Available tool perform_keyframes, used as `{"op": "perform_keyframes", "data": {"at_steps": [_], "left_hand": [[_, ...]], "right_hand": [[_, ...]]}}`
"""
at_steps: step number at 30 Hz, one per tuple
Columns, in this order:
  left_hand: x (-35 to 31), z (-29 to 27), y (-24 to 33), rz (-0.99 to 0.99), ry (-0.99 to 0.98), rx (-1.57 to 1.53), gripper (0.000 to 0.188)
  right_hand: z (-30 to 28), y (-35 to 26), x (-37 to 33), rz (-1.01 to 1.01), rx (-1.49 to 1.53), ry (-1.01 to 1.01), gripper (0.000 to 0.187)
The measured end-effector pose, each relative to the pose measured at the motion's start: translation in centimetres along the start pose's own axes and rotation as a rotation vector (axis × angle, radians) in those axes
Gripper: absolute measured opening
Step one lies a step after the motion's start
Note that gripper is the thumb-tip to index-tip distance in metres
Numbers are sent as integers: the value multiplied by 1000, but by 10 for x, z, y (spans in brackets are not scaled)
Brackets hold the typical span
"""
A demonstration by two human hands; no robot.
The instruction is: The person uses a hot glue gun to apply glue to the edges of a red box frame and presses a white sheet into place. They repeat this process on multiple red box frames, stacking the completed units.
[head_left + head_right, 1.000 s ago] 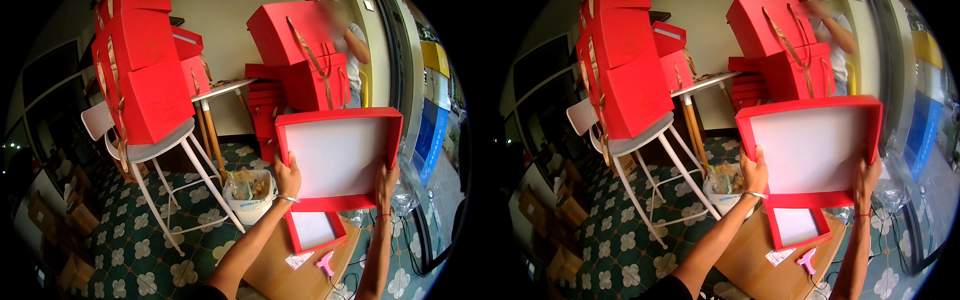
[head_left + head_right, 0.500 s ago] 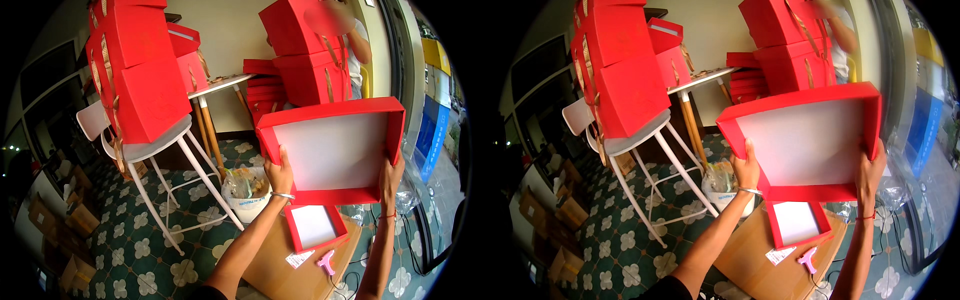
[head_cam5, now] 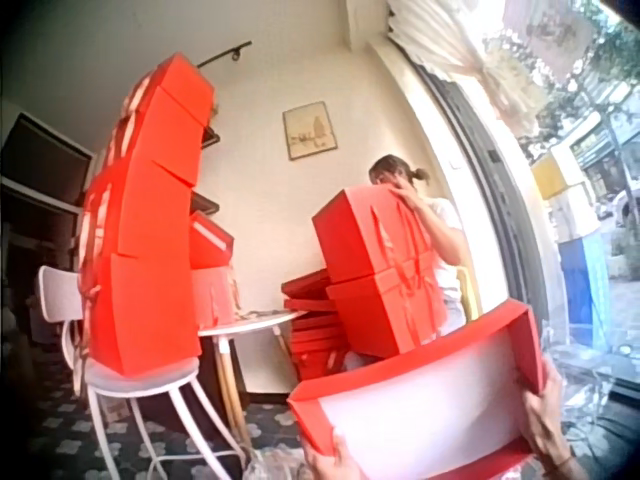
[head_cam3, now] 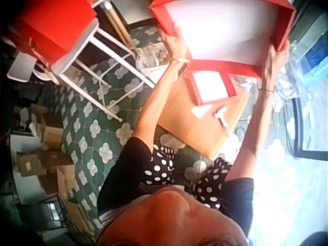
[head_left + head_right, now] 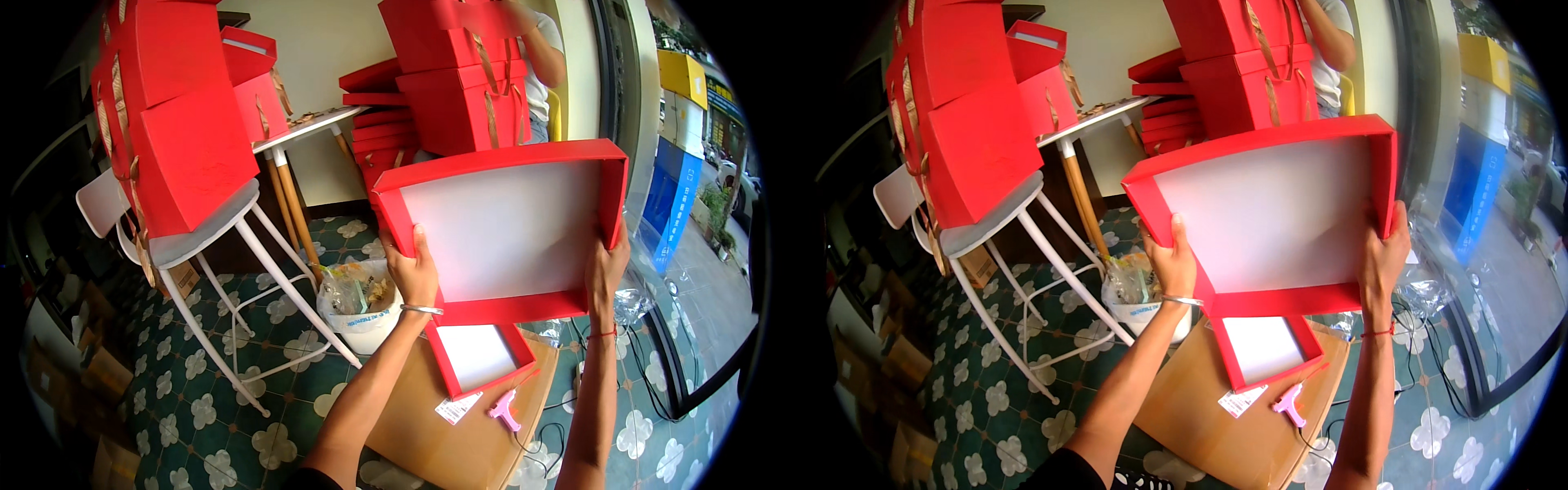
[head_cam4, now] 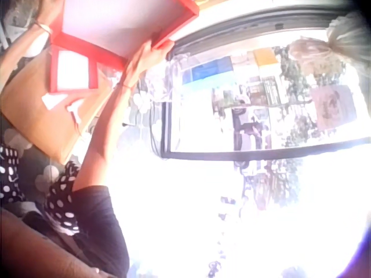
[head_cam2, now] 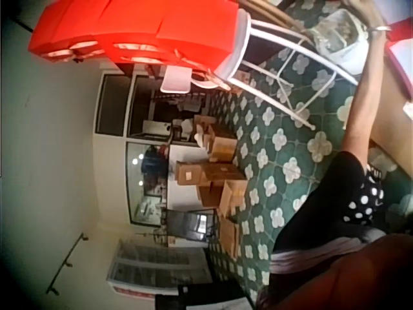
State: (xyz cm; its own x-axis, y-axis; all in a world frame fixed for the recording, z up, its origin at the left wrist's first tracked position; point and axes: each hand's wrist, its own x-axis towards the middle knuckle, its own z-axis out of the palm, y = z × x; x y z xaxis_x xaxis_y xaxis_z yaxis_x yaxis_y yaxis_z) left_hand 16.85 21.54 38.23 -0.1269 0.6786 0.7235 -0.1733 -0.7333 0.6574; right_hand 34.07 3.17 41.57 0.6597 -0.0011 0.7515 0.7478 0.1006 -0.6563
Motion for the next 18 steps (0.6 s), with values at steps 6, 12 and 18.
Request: {"op": "perform_keyframes", "data": {"at_steps": [6,12,18], "left_hand": [[1,-1,-16,55,61,83,32],[1,-3,-16,58,42,93,32],[-2,-8,-23,-22,-4,68,38]], "right_hand": [[4,0,-3,-81,-46,-13,15],[10,3,-4,32,-1,-108,18],[7,-1,-6,-1,-95,-148,16]]}}
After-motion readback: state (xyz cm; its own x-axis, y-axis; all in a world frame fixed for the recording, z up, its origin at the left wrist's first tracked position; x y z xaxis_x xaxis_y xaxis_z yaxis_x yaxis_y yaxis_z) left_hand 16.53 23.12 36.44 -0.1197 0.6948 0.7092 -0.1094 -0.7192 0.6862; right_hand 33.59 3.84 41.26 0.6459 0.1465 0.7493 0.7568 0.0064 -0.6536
